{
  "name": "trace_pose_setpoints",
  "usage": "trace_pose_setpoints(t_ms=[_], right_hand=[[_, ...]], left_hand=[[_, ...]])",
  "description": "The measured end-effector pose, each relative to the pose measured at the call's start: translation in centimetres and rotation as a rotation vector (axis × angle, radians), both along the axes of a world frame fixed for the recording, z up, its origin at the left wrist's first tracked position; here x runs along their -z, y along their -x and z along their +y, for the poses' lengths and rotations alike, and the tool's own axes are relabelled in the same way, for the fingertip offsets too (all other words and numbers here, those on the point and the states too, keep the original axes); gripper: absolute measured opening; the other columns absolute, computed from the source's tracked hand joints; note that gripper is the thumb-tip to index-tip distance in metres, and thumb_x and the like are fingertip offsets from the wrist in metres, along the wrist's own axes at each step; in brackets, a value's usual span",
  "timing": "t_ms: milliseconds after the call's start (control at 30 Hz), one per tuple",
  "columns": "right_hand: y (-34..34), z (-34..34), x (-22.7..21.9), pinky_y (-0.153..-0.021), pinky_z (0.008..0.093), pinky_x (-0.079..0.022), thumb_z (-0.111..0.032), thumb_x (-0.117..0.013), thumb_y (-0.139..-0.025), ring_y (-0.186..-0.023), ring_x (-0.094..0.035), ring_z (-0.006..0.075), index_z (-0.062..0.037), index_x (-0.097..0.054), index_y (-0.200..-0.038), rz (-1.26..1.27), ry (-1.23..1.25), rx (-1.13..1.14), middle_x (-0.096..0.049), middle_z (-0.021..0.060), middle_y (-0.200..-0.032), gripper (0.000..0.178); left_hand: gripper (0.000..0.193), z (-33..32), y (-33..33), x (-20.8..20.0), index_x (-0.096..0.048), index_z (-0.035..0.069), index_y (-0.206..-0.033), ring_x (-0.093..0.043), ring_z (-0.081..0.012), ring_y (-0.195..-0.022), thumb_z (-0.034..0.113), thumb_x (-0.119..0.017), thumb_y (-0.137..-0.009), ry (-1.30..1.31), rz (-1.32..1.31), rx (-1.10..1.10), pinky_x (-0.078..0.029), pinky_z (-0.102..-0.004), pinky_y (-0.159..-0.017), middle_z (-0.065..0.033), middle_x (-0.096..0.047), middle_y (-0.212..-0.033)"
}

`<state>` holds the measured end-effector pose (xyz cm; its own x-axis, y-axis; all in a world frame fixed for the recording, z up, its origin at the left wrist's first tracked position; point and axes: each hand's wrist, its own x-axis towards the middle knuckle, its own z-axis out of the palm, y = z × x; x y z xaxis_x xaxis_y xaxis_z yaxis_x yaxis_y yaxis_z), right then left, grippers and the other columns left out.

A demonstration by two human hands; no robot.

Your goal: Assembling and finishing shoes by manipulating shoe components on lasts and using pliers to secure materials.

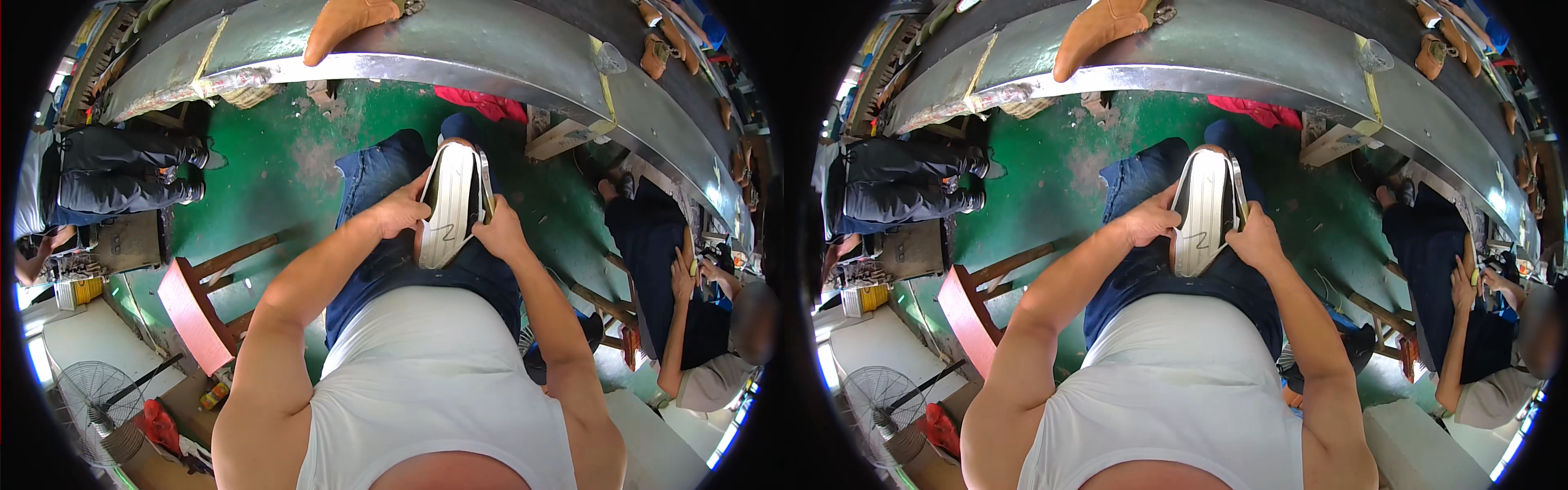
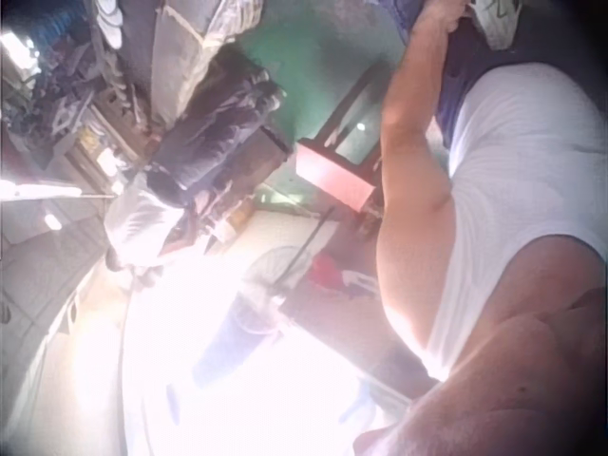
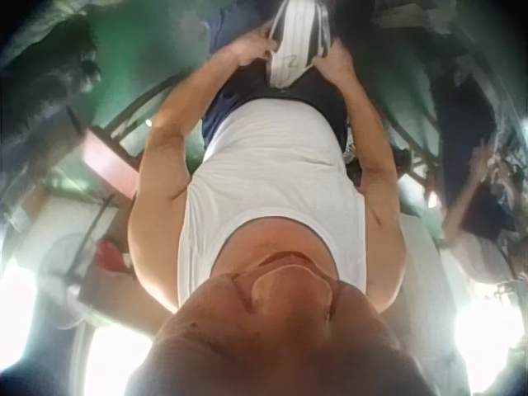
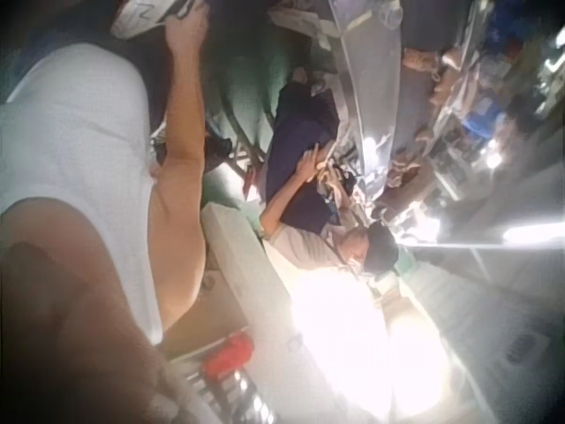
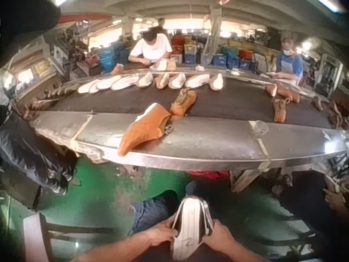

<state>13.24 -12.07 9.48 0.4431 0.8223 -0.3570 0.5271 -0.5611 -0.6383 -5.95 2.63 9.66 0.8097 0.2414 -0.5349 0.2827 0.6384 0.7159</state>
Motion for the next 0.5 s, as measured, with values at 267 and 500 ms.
trace_pose_setpoints(t_ms=[267, 500], right_hand=[[-1.9, -4.7, -3.9, -0.086, 0.0459, -0.051, -0.015, -0.065, -0.088, -0.096, -0.065, 0.0425, 0.0032, -0.057, -0.122, -0.006, -0.051, -0.268, -0.067, 0.0234, -0.102, 0.039], [-3.3, -4.5, -5.8, -0.092, 0.0461, -0.049, -0.014, -0.064, -0.09, -0.106, -0.061, 0.0431, 0.0056, -0.052, -0.133, -0.116, -0.067, -0.435, -0.061, 0.0257, -0.116, 0.048]], left_hand=[[0.088, -4.2, 0.9, 2.3, -0.006, 0.009, -0.16, -0.04, -0.0235, -0.14, 0.012, -0.062, -0.094, 0.083, -0.109, -0.235, -0.031, -0.0349, -0.116, -0.014, -0.036, -0.156], [0.097, -5.9, 1.2, 4.0, -0.003, 0.002, -0.158, -0.039, -0.0245, -0.141, 0.021, -0.071, -0.092, -0.448, 0.001, -0.114, -0.032, -0.0353, -0.115, -0.0181, -0.037, -0.154]])
